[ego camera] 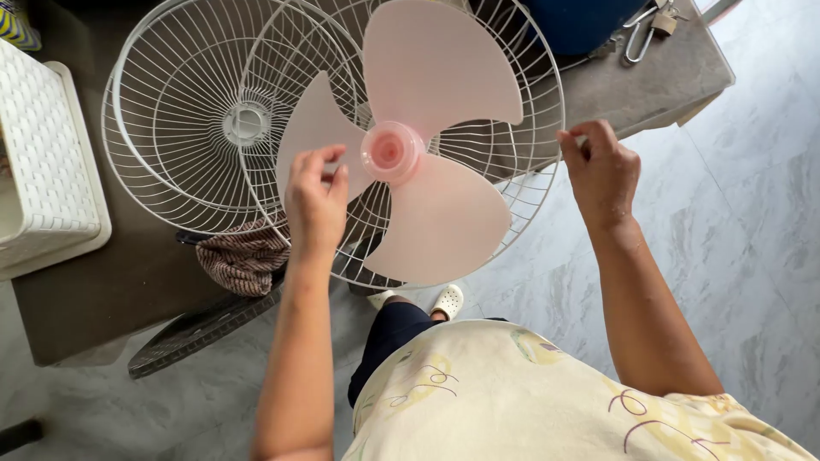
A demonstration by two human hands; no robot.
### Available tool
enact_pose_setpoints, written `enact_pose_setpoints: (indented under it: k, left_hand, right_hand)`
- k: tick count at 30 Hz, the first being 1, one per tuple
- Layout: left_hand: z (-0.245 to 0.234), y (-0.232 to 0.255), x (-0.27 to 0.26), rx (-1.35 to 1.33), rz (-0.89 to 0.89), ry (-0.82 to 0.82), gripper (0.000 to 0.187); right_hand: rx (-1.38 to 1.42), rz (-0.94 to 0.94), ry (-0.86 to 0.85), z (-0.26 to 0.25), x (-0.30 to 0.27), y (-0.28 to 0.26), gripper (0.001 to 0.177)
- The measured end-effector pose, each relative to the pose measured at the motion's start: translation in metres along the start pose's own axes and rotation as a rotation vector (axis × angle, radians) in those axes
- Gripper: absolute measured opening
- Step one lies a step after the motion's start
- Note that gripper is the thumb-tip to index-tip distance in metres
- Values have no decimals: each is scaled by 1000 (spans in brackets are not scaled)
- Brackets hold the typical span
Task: The person assembles a table fan by attaching the pink fan blade to the motor hub, securing it with a nut, and then attaching the front wire cage. They wipe the fan blade and cage with a cloth and use a screwdriver to tighten the cage screws.
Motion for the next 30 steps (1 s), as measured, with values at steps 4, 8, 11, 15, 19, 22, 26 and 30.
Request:
enact_pose_setpoints:
  k: [4, 8, 11, 15, 19, 22, 26, 30]
  left_hand:
    - [17, -11, 49, 230, 113, -105, 31]
    - [38, -2, 80, 314, 387, -284, 34]
    - [46, -9, 93, 367, 331, -535, 33]
    - [45, -18, 103, 418, 201, -723, 25]
    - [50, -20, 114, 387, 116, -734, 18]
    - [25, -15, 126, 552, 311, -286, 6]
    - [-5, -35, 135, 463, 111, -172, 17]
    - [-5, -14, 117, 367, 409, -183, 31]
  right_hand:
    - [479, -86, -76, 16, -6, -61, 30]
    - [203, 335, -610, 66, -31, -75, 31]
    - [98, 427, -634, 73, -29, -66, 37]
    - [196, 303, -485, 76, -11, -57, 41]
    - [215, 429, -528, 82, -9, -42, 46]
    - [260, 510, -517, 80, -13, -40, 47]
    - [286, 593, -509, 76, -21, -37, 40]
    - [300, 572, -512, 77, -22, -39, 41]
Point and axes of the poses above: each hand's wrist, its own x-axis towards the middle knuckle, its own z-axis out of the palm, y = z × x, the point moved 6 cm from there along x, towards the middle knuckle, and after that the axes turned 12 degrees about x, right-handed, at the moved point
